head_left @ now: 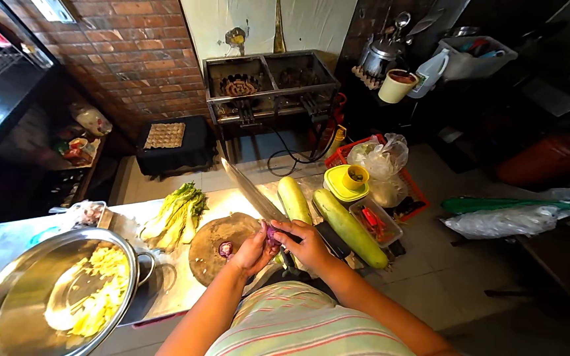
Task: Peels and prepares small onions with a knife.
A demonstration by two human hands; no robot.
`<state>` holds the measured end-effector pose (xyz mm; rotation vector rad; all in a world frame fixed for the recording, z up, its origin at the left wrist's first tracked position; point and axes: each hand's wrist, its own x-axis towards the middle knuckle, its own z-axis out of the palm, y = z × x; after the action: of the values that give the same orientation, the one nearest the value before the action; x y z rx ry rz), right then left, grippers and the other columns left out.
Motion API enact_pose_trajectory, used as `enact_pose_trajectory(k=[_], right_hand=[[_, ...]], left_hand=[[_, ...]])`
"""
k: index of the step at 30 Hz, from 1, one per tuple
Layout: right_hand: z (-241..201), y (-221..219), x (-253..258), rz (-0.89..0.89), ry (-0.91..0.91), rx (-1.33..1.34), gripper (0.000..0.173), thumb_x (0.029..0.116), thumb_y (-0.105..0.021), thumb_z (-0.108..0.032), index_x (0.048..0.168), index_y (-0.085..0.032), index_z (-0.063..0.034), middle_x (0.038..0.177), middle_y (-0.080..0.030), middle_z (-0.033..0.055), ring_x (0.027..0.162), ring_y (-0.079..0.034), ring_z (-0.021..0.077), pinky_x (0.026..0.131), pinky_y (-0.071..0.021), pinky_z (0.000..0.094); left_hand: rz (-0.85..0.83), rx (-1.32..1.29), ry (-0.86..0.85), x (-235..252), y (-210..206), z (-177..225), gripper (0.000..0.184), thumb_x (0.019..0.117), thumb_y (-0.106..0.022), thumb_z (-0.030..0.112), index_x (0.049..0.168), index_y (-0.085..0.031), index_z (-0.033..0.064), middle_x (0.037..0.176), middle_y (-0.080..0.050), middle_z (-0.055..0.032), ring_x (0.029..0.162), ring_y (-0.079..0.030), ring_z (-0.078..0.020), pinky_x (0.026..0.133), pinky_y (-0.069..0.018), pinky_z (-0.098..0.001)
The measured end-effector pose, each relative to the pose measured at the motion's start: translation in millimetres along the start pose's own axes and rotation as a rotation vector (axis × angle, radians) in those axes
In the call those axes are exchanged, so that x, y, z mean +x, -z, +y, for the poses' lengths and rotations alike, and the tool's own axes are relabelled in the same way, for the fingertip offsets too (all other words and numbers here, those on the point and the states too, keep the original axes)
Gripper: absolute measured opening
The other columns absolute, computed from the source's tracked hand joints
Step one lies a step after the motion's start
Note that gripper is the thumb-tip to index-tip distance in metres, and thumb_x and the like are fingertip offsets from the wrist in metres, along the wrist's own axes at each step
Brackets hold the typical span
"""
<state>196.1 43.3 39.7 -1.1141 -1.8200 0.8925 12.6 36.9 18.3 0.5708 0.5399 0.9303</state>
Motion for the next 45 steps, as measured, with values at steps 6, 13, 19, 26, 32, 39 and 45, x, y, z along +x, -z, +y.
enact_pose_trajectory(k=[6, 13, 19, 26, 32, 39, 45], right_hand=[[7.3, 2.1, 0.9, 0.087, 0.299, -0.363, 0.026, 0.0982, -0.067, -0.035, 0.122, -0.076, -0.0363, 0.081, -0.063, 0.0071, 0.065, -0.058, 0.0145, 0.057, -0.0502, 0.0301], [18.5, -4.6, -1.5, 0.024, 0.061, -0.226, 0.029, 0.0990, -0.066, -0.038, 0.125, -0.076, -0.0301, 0.094, -0.071, 0.0055, 0.081, -0.066, 0.0155, 0.073, -0.0570, 0.0346], [45.2, 8.8, 18.5, -0.362, -0.462, -0.631, 0.046, 0.0994, -0.058, -0.053, 0.144, -0.056, -0.0451, 0.119, -0.068, 0.0142, 0.107, -0.067, 0.0321, 0.090, -0.0537, 0.0525], [41.2, 5.0, 16.4, -0.310, -0.387, -0.726, 0.043, 0.1083, -0.039, -0.046, 0.149, -0.053, -0.0418, 0.117, -0.067, 0.0182, 0.098, -0.069, 0.0351, 0.081, -0.0553, 0.0524], [36.5, 9.1, 23.2, -0.405, -0.451, -0.785, 0.045, 0.1065, -0.050, -0.041, 0.152, -0.048, -0.0434, 0.126, -0.064, 0.0184, 0.105, -0.067, 0.0365, 0.086, -0.0550, 0.0532], [11.7, 3.1, 8.6, -0.166, -0.263, -0.267, 0.059, 0.0930, -0.068, -0.054, 0.147, -0.059, -0.0310, 0.119, -0.069, 0.0111, 0.104, -0.066, 0.0238, 0.092, -0.0539, 0.0441], [0.7, -3.7, 11.7, -0.199, -0.254, -0.137, 0.059, 0.0935, -0.069, -0.052, 0.148, -0.057, -0.0313, 0.127, -0.067, 0.0096, 0.113, -0.064, 0.0213, 0.099, -0.0518, 0.0412]], left_hand=[[0.194, -0.116, -0.002, 2.2, -6.6, -6.3, 0.042, 0.1130, -0.024, 0.030, 0.109, -0.059, 0.0062, 0.091, -0.070, -0.0056, 0.080, -0.068, -0.0098, 0.079, -0.0574, -0.0236], [0.413, -0.133, -0.049, 11.6, 17.2, -3.9, 0.054, 0.1124, -0.019, 0.045, 0.117, -0.056, 0.0061, 0.091, -0.068, -0.0075, 0.072, -0.064, -0.0127, 0.066, -0.0549, -0.0256], [0.471, -0.188, -0.029, 6.6, 25.9, -7.4, 0.050, 0.1129, -0.024, 0.042, 0.130, -0.048, 0.0012, 0.116, -0.067, -0.0169, 0.099, -0.069, -0.0233, 0.089, -0.0572, -0.0359], [0.399, -0.197, -0.027, 1.9, 19.8, -9.1, 0.052, 0.1133, -0.024, 0.040, 0.137, -0.046, -0.0007, 0.121, -0.063, -0.0162, 0.104, -0.067, -0.0230, 0.093, -0.0573, -0.0351], [0.407, -0.189, -0.018, 2.2, 15.5, -10.0, 0.053, 0.1131, -0.023, 0.041, 0.144, -0.042, 0.0020, 0.121, -0.064, -0.0169, 0.103, -0.069, -0.0243, 0.091, -0.0586, -0.0357], [0.403, -0.150, 0.035, 2.1, 9.1, -13.3, 0.054, 0.1129, -0.024, 0.042, 0.136, -0.047, -0.0018, 0.116, -0.067, -0.0169, 0.104, -0.069, -0.0239, 0.095, -0.0575, -0.0371], [0.299, -0.082, 0.060, 1.5, -0.5, -12.5, 0.056, 0.1129, -0.023, 0.042, 0.135, -0.048, -0.0027, 0.115, -0.069, -0.0160, 0.104, -0.070, -0.0224, 0.095, -0.0578, -0.0361]])
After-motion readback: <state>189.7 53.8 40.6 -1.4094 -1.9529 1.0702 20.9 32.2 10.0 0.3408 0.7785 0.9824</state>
